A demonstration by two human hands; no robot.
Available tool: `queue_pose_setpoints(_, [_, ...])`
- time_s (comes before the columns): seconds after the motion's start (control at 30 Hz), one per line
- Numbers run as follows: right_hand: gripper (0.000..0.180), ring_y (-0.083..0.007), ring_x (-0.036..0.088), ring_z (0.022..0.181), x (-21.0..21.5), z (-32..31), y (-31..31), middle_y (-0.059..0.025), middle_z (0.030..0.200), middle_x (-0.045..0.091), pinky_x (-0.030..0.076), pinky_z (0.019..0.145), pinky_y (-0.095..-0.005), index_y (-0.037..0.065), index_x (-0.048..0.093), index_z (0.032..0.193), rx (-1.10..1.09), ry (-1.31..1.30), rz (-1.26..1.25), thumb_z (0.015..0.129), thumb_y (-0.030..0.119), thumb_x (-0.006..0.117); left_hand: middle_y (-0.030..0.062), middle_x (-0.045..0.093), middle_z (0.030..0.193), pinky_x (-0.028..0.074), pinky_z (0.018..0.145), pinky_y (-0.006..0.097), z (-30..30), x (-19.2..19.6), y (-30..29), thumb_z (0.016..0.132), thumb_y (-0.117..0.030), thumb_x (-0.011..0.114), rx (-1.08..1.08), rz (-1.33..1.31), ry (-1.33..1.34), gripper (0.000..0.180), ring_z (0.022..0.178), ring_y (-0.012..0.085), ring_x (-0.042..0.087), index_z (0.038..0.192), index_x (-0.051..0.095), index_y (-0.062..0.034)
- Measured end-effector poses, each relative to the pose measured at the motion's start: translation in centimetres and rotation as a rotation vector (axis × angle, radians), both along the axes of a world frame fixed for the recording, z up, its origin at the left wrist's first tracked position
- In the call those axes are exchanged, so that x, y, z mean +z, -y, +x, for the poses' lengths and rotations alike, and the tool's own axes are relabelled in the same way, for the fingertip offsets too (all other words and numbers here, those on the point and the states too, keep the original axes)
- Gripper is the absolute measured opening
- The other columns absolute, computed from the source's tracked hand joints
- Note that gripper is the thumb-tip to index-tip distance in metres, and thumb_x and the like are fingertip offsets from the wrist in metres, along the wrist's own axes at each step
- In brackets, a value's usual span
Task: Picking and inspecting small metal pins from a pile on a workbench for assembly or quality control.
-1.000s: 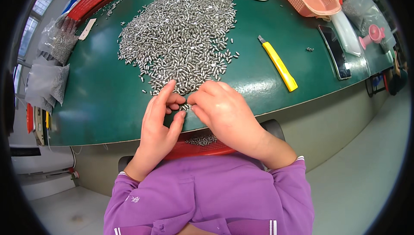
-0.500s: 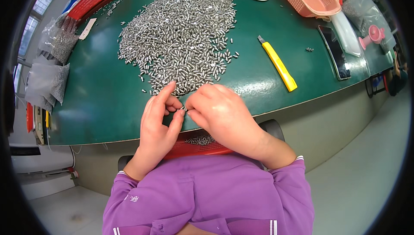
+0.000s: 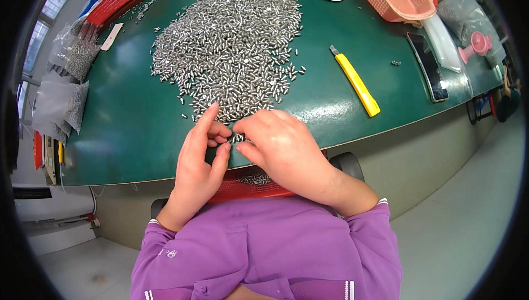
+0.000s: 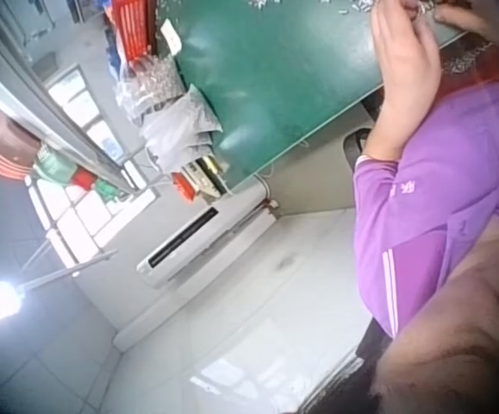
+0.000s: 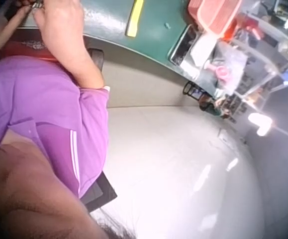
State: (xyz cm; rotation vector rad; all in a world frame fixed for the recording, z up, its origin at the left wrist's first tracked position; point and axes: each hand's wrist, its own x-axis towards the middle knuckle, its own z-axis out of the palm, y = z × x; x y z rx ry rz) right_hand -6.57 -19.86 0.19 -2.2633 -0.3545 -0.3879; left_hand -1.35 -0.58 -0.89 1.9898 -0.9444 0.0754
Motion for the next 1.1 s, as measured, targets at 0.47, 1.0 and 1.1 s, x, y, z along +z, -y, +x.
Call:
queue_pose_setpoints(0.47, [0.021,-0.03,0.065,0.087,0.03,0.15,-0.11,-0.0086,0.091,0.066,0.053,0.08,-0.0422,0.007,0.071,0.101,-0.009,0.044,-0.052,0.082,0.01,0.079,0.0139,0.063,0.107,0.054,0.082,0.039,0.07,0.09,0.36,0.088,0.015,0.061,0.044,-0.034,0.007,0.072,0.093,0.0285,0.063,0.155,0.039,-0.0002])
queue_pose_setpoints(1.0, [0.015,-0.0364,0.062,0.089,0.27,-0.3,-0.09,-0.0131,0.095,0.063,0.052,0.078,-0.0464,0.004,0.067,0.099,-0.032,0.012,-0.024,0.085,0.004,0.072,0.0103,0.066,0.102,0.053,0.082,0.04,-0.13,0.19,0.12,0.083,0.011,0.07,0.008,0.027,-0.03,0.074,0.092,0.0269,0.062,0.152,0.043,0.0008])
queue_pose_setpoints(1.1, [0.015,-0.0365,0.062,0.089,0.31,-0.33,0.01,-0.013,0.095,0.063,0.052,0.078,-0.0464,0.004,0.066,0.099,-0.018,0.009,-0.024,0.085,0.003,0.072,0.0106,0.065,0.101,0.053,0.082,0.04,-0.16,0.17,0.13,0.083,0.011,0.07,0.009,0.025,-0.028,0.074,0.092,0.0271,0.062,0.152,0.043,0.0009])
